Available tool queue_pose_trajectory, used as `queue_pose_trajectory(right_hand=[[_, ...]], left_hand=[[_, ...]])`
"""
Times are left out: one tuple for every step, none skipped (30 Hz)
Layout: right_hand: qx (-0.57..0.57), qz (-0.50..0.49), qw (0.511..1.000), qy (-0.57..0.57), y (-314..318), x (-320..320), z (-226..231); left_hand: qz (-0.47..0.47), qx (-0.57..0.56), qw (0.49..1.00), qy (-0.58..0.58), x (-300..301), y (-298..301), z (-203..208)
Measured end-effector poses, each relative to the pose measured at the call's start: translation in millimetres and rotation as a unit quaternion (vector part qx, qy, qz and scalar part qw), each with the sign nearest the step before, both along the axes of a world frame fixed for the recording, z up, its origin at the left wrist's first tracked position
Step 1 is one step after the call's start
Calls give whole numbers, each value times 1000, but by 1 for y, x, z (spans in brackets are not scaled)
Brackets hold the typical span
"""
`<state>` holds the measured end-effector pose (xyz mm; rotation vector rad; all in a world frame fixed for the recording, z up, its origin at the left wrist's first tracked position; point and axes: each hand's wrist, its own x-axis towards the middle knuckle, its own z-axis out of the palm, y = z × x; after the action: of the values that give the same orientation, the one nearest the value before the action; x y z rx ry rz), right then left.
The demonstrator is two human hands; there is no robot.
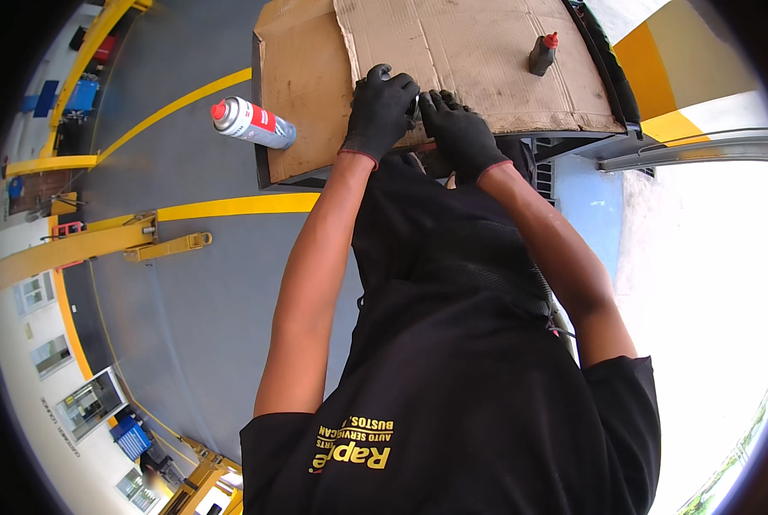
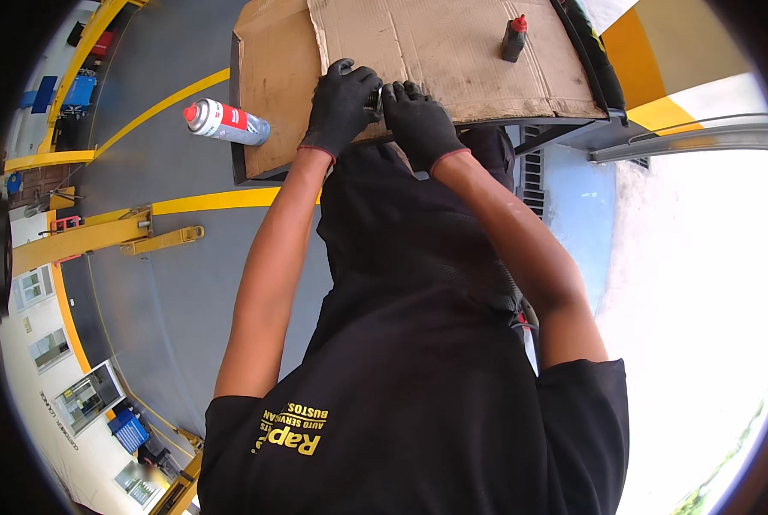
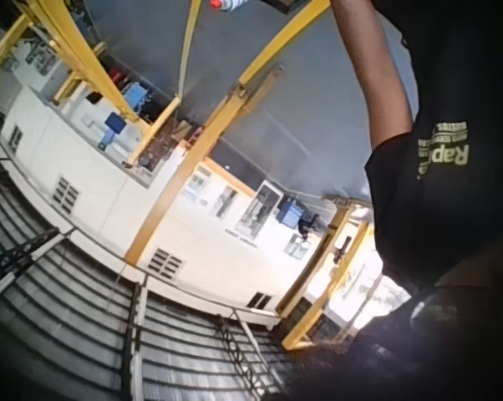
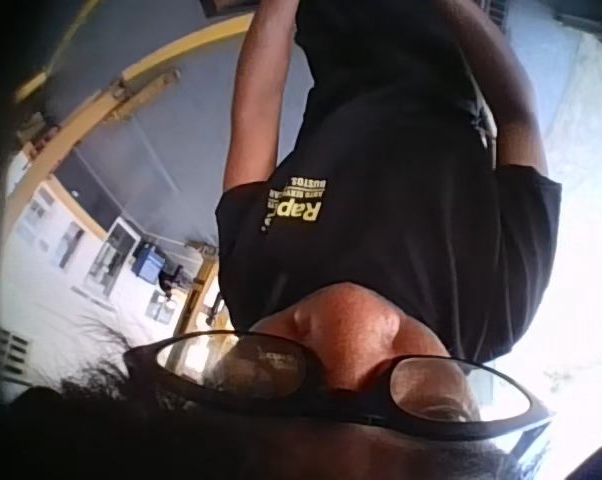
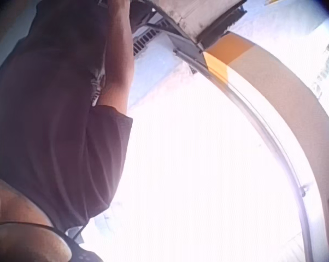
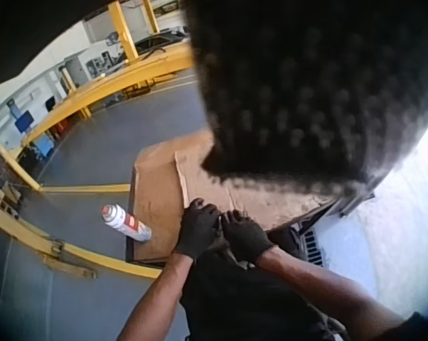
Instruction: The person cleans a cylindrical metal part with a spring using a sanding block and a spray can. They repeatedly rub the part on a cardboard-covered table, apply spray, and wipe it down. The person also walks around the garage briefly before returning to the table to continue cleaning.
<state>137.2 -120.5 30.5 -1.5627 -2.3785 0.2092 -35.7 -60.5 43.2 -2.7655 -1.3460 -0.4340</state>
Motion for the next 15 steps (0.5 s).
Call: queue_pose_trajectory(right_hand=[[27,2,1000,9,-5,4,-2],[36,21,999,13,-3,7,-1],[-2,25,1000,6,8,12,-5],[-41,29,999,-2,22,16,-8],[-82,34,996,-9,30,17,-9],[-61,35,998,-10,29,18,-12],[-40,35,999,-11,25,18,-15],[-19,41,999,-11,22,14,-15],[2,36,999,-10,14,13,-16],[23,31,999,-10,6,11,-17],[41,23,999,-9,-4,10,-14],[67,33,997,21,-6,11,-5],[6,30,999,8,1,13,-6],[-50,24,998,-4,16,19,-7],[-104,16,994,-17,26,21,-2]], left_hand=[[3,0,1000,-7,0,-2,-2],[3,3,1000,-11,0,-2,-4],[-2,11,1000,-17,2,1,-2],[-3,3,1000,-28,3,1,1],[-4,-6,999,-40,2,0,2],[-5,-16,999,-51,2,-1,3],[-6,-2,999,-49,3,-2,4],[-2,12,999,-44,1,-3,0],[4,22,999,-41,0,-6,-2],[6,22,999,-29,-1,-5,-3],[5,18,1000,-17,0,-4,-2],[5,15,1000,-6,1,-5,-1],[9,1,1000,-12,0,-8,0],[9,-9,1000,-18,2,-8,4],[9,-16,1000,-24,3,-5,7]])
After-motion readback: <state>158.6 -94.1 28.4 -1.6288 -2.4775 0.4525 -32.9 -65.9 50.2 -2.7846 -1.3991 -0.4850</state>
